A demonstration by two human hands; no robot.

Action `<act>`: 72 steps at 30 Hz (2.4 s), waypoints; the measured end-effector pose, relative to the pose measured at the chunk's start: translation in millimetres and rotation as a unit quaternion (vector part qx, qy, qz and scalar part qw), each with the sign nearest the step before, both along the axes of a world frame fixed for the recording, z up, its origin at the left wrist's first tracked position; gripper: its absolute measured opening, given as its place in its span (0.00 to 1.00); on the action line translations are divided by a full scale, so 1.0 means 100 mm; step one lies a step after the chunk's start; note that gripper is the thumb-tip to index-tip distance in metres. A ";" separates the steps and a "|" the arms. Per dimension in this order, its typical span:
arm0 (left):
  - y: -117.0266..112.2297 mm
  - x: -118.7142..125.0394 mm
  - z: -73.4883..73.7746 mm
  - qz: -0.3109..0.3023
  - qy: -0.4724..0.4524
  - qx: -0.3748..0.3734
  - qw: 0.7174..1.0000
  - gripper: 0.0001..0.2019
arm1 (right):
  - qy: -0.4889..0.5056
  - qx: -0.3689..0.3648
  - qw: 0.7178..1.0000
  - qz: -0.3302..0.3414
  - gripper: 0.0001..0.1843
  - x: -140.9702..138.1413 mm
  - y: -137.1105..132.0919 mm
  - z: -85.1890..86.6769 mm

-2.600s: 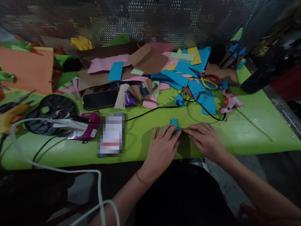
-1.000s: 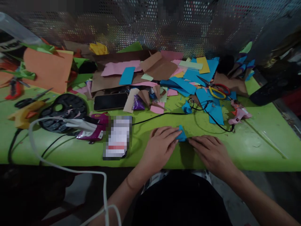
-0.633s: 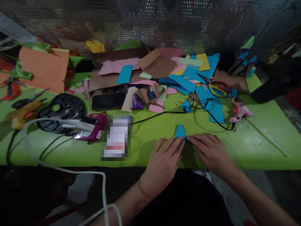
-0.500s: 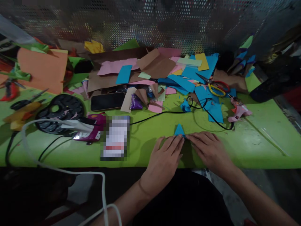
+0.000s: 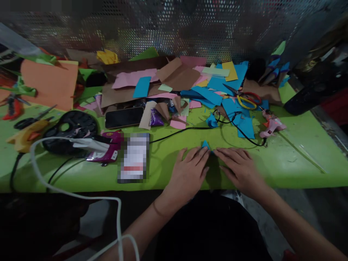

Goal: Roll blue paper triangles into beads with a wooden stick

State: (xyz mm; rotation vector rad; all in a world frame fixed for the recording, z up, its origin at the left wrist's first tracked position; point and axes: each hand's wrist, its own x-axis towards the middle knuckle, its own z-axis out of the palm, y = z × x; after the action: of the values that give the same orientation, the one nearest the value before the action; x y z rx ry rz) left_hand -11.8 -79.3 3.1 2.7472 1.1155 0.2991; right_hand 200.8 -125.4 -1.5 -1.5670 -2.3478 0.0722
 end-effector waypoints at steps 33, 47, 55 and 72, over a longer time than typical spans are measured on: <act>0.08 -0.01 -0.03 0.004 0.002 0.024 1.000 0.23 | -0.017 -0.001 1.000 0.002 0.25 -0.01 0.15 0.02; 0.20 0.04 -0.04 0.018 0.016 0.016 1.000 0.23 | -0.055 -0.010 0.998 -0.005 0.25 -0.06 0.26 0.03; 0.32 0.13 -0.05 0.024 0.022 0.023 0.999 0.23 | -0.077 -0.013 0.997 -0.015 0.25 -0.07 0.39 0.05; 0.20 0.13 -0.08 0.023 0.060 0.043 0.997 0.24 | -0.086 -0.019 0.996 -0.010 0.27 -0.12 0.29 0.08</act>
State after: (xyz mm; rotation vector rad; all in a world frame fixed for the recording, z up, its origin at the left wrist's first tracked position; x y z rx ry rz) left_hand 1.2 -59.6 -4.5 2.8518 1.2241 0.1929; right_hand 188.8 -96.9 6.6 -1.6766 -2.4737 -0.0238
